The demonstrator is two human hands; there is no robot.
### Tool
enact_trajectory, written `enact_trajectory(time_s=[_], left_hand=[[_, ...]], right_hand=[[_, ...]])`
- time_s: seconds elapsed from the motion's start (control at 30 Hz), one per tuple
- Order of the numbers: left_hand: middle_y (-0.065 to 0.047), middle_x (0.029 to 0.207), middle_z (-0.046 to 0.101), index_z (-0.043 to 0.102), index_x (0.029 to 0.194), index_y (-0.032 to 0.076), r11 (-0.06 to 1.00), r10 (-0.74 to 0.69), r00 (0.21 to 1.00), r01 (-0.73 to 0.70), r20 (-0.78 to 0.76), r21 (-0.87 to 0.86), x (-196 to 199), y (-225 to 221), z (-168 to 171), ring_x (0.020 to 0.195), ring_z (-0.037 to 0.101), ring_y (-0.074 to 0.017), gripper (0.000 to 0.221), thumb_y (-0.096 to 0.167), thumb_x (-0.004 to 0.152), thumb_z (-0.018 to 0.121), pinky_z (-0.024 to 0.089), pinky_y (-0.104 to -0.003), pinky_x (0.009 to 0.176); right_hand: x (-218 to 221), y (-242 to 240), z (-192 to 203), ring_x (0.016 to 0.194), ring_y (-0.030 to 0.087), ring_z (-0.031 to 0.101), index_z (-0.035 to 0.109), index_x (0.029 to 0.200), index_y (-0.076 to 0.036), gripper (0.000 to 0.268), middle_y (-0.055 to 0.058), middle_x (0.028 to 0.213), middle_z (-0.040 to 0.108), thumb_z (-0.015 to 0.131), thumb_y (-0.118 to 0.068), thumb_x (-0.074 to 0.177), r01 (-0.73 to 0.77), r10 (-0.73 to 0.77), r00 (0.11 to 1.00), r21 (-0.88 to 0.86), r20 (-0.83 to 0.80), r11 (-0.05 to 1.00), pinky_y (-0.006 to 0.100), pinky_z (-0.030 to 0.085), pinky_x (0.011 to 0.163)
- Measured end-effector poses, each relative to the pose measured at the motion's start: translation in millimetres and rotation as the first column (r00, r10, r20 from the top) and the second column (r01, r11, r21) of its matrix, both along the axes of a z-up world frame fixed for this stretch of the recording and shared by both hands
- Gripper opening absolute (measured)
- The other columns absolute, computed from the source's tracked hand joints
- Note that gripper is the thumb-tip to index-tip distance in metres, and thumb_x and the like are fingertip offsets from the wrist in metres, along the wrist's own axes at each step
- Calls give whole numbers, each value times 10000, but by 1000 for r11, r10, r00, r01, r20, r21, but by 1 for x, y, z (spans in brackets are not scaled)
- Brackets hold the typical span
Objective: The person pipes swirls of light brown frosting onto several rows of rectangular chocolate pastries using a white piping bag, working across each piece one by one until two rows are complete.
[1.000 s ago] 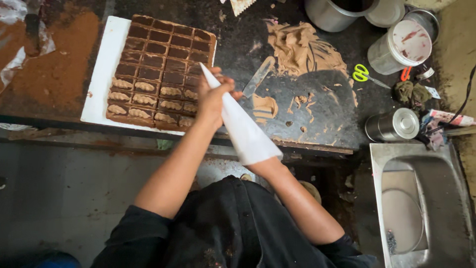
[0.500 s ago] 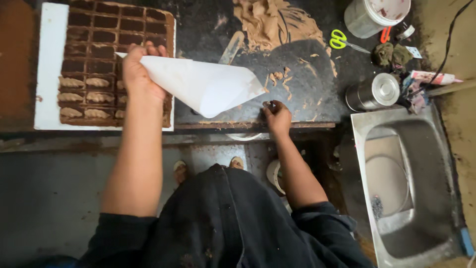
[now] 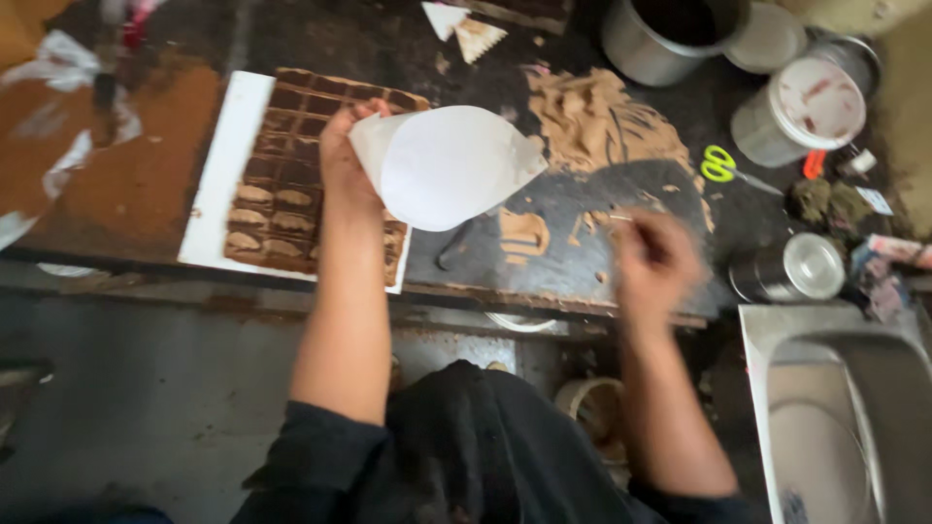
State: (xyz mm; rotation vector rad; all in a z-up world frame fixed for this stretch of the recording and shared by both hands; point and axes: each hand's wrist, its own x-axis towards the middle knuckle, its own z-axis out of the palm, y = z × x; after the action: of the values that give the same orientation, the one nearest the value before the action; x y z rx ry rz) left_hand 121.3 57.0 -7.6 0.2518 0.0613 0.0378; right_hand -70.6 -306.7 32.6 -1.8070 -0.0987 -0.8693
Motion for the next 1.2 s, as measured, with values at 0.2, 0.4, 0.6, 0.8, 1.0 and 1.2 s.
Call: enact_trajectory(time_s=[0.2,0.4,0.6,0.8,1.0,1.2], left_hand=[[-151,852,684,576,701,14,991,-80,981,98,178,-96,22,-1,-2,810,683,-246,154,39,852,576,598,-346,793],[-154,881,665,585,722,12,991,-78,991,89,112,-98,15,2,10,845,669,-249,154,-10,875,589,604,-352,847],[-177,882,670,602,722,-17,985,140,990,-139,-2,-101,-7,49,13,856,690,-255,135,41,844,606,611,-330,867],[-121,936,696,611,1061,39,976,144,982,-162,-122,-148,-56,70,59,836,676,-175,225,-16,848,656,610,-352,845],[-141,1071,680,470,1390,83,920,8,785,-250,620,304,-142,40,148,768,691,-195,547,-70,907,675,656,-407,801],[-162,1047,689,495,1408,27,871,-115,790,-212,603,443,-140,25,161,696,682,-198,534,-108,922,673,668,-397,767]], right_hand=[[-67,73,146,988,237,637,658,1210,-26,246,140,1177,664,671,-23,965,129,60,923,-453,381,882,354,509,871],[-42,177,155,1017,271,552,639,1348,-101,500,94,1185,650,883,-229,931,132,237,891,-721,388,681,381,447,874],[-14,144,43,825,234,614,669,1105,-23,98,130,991,666,693,-47,1013,-90,151,979,-374,136,923,321,489,756],[5,136,-32,738,163,574,591,1050,-41,58,73,865,628,617,-89,1068,-415,548,833,741,76,528,323,431,664],[-36,175,-16,1078,311,709,617,1291,-24,419,161,1213,719,559,-236,935,-21,780,610,981,-142,195,456,601,889],[-14,210,2,1203,264,666,550,1416,8,450,157,1372,653,559,-195,1014,-108,840,543,990,-21,95,402,542,1040]])
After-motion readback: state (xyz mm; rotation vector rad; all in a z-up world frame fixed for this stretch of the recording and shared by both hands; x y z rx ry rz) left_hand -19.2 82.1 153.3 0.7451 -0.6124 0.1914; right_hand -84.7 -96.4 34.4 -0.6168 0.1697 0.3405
